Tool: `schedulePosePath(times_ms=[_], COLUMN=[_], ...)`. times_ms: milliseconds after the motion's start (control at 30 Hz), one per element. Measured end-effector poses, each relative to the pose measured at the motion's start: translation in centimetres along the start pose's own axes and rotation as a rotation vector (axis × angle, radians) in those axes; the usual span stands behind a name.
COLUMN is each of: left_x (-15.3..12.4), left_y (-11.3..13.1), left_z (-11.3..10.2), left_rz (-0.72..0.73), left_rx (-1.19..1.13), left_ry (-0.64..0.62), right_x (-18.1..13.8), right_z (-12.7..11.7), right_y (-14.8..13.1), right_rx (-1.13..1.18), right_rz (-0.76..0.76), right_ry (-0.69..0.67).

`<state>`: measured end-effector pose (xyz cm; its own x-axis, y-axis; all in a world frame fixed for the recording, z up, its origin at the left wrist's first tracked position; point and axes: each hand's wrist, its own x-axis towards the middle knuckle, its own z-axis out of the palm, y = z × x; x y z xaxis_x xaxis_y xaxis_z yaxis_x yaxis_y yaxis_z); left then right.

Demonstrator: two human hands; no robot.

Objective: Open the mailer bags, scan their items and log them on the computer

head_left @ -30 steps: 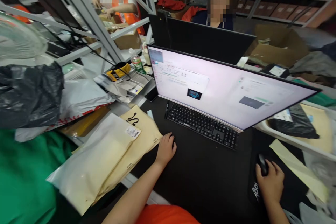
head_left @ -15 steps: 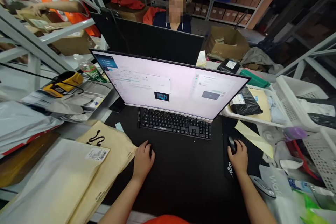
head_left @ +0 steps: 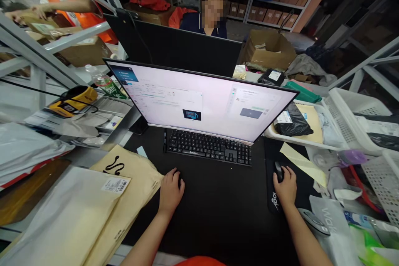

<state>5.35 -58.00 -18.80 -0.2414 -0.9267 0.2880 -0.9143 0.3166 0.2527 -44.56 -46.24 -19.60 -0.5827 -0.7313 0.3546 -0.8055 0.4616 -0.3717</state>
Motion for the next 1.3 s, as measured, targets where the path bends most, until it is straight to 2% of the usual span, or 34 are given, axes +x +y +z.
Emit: schedulePosePath(times_ms=[233, 633, 933, 1300], left_x=[0.1, 0.0, 0.0, -0.1], left_y=[0.0, -0.1, 0.8, 0.7], left_z=[0.0, 0.1, -0.8, -0.6], left_rz=[0.000, 0.008, -0.047, -0.046], left_rx=[-0.022, -0.027, -0.050, -0.035], left_ry=[0.012, 0.022, 0.021, 0.007], right_x=[0.1, 0.3, -0.2, 0.0], right_z=[-0.2, -0.3, 0.7, -0.2], right_y=[-0.1, -0.3, 1.3, -0.2], right_rx=[0.002, 0.050, 0.045, 0.040], right_rz=[0.039, 0.007, -0.038, -0.005], right_ry=[-0.018, -0.006, 0.016, -0.010])
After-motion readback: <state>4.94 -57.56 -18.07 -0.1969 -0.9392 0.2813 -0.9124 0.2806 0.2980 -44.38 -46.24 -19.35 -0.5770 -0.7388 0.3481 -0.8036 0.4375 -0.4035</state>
